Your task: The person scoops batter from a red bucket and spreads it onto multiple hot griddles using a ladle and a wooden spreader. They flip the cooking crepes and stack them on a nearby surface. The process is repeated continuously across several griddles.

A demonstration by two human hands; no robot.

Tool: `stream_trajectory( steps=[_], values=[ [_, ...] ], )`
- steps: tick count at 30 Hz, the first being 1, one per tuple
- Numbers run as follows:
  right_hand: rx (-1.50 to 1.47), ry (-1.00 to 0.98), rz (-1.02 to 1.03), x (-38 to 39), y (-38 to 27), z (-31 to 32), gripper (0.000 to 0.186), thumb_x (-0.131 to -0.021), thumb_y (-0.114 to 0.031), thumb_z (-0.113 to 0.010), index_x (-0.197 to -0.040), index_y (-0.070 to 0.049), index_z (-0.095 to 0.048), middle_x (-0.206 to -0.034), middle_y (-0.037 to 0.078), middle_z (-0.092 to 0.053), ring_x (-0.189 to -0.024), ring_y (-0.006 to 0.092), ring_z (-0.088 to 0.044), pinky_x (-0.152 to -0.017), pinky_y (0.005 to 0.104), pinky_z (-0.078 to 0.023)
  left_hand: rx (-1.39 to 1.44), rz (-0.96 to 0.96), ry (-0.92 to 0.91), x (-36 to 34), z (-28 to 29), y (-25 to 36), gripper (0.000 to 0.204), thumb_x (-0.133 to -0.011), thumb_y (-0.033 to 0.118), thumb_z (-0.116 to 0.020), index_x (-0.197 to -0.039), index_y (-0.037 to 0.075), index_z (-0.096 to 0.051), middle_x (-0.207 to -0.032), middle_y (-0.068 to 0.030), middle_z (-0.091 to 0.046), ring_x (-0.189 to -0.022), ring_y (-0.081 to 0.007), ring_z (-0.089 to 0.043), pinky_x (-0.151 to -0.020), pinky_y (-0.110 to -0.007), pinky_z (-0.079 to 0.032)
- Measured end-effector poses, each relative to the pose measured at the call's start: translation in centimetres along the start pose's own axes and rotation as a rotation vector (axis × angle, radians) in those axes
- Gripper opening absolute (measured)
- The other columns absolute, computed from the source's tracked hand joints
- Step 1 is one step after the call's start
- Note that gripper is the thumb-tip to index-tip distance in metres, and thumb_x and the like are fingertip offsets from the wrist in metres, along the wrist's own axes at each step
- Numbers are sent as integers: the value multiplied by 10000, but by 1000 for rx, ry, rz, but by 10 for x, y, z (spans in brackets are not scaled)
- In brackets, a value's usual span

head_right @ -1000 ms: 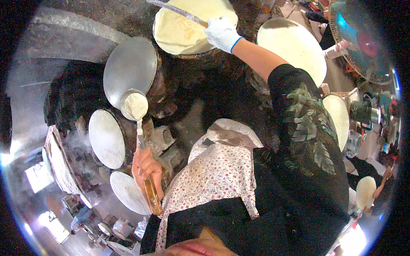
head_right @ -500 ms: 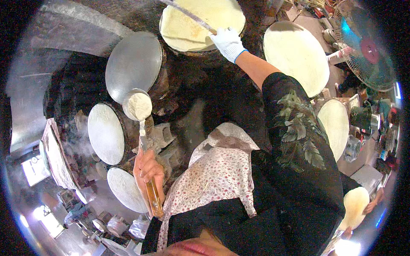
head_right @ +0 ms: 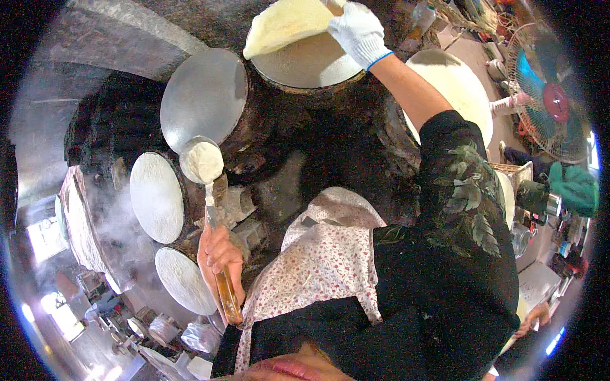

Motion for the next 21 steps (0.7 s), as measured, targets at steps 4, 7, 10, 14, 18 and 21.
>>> stream_trajectory(
  steps=[4, 7, 10, 14, 18, 21],
  values=[
    [-132, -26, -257, 26, -2, 31, 301, -842, -312, -679, -966, -41, -721, -901, 242, -705, -915, 406, -713, -807, 501, -561, -2, 7, -27, 9, 3, 5, 354, -1157, 249, -346, -898, 38, -464, -749, -38, -457, -509, -133, -497, -425, -298, -469],
    [-203, -202, -381, 107, -10, 30, 377, -822, -347, -648, -969, -8, -724, -928, 273, -728, -943, 448, -714, -848, 483, -566, -22, 22, -63, 23, 9, 8, 388, -1153, 257, -362, -822, 68, -428, -745, -35, -460, -504, -131, -499, -421, -300, -463],
    [-231, -280, -562, 206, -22, 46, 342, -805, -303, -658, -963, -8, -733, -942, 286, -726, -941, 440, -721, -839, 479, -567, -67, 107, -28, 34, 17, 15, 396, -1151, 255, -370, -804, 72, -426, -721, -31, -457, -485, -131, -490, -414, -300, -454],
    [-393, -268, -640, 329, -53, 115, 313, -796, -260, -671, -975, -11, -732, -955, 269, -732, -864, 417, -730, -789, 473, -582, -143, 284, -7, 56, 30, 20, 396, -1158, 258, -359, -810, 76, -419, -716, -36, -463, -490, -131, -481, -427, -296, -444],
    [-183, -401, -534, 448, -33, 210, 250, -840, -256, -690, -961, -38, -687, -873, 222, -702, -831, 375, -731, -710, 491, -576, -216, 398, 53, 99, 84, -29, 364, -1160, 262, -366, -837, 96, -399, -718, -17, -415, -512, -117, -451, -449, -282, -421],
    [-200, -346, -741, 533, 27, 263, 181, -828, -252, -713, -919, -96, -718, -922, 188, -659, -813, 381, -717, -646, 488, -562, -343, 470, 70, 124, 122, -96, 317, -1152, 213, -388, -859, 93, -370, -715, -7, -397, -489, -84, -437, -429, -265, -426]
  ],
)
Point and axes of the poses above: each hand's wrist, its own x-axis away from the middle knuckle, its own z-axis out of the back of the hand, y = z × x, the point moved 9 cm from there along -x, towards the middle knuckle
